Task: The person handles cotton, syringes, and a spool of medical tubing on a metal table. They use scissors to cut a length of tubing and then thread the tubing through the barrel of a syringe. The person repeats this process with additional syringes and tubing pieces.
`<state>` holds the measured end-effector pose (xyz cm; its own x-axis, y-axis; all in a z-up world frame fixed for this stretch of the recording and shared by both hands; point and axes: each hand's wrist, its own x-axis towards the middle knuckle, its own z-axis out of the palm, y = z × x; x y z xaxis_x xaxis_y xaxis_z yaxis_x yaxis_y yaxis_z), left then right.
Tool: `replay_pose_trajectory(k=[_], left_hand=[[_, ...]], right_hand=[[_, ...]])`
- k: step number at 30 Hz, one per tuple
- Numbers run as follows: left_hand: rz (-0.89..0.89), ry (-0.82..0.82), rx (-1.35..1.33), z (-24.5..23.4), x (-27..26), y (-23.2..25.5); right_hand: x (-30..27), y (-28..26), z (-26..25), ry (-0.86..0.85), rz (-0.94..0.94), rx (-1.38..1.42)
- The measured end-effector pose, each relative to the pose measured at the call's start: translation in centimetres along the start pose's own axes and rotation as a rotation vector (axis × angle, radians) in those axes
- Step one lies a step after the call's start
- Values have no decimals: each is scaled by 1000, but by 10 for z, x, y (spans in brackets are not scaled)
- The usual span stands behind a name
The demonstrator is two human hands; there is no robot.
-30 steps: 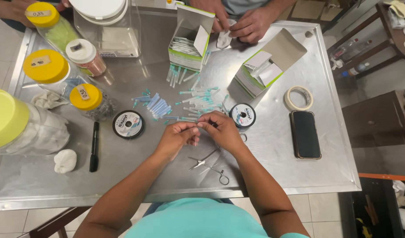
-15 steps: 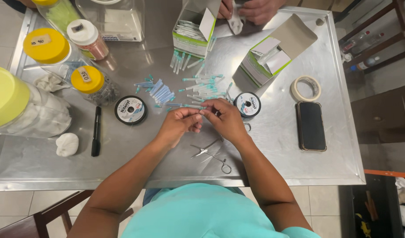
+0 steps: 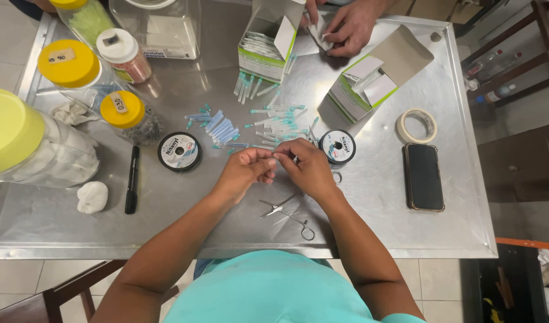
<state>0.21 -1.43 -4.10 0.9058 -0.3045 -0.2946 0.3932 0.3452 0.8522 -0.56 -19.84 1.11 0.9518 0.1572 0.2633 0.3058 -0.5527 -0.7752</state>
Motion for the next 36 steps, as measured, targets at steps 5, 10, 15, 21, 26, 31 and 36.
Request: replay_pose_trajectory(k=[5, 10, 15, 21, 26, 31, 36], left_hand=[[-4, 14, -3, 0, 1, 1], [12, 16, -17, 0, 3, 0], [11, 42, -81, 0, 0, 5], [-2, 71, -141, -3, 3, 6], [-10, 68, -204, 8, -6, 13], [11, 23, -203, 25, -28, 19], [-5, 3, -248, 4, -29, -2]], right_hand=[[-1, -4, -2, -4, -18, -23], [1, -12, -12, -30, -42, 21], [1, -7, -23, -15, 40, 85], [-2, -12, -17, -34, 43, 123], [-6, -23, -11, -32, 17, 154], [-12, -8, -5, -12, 85, 331], [-11, -11, 1, -20, 104, 325]])
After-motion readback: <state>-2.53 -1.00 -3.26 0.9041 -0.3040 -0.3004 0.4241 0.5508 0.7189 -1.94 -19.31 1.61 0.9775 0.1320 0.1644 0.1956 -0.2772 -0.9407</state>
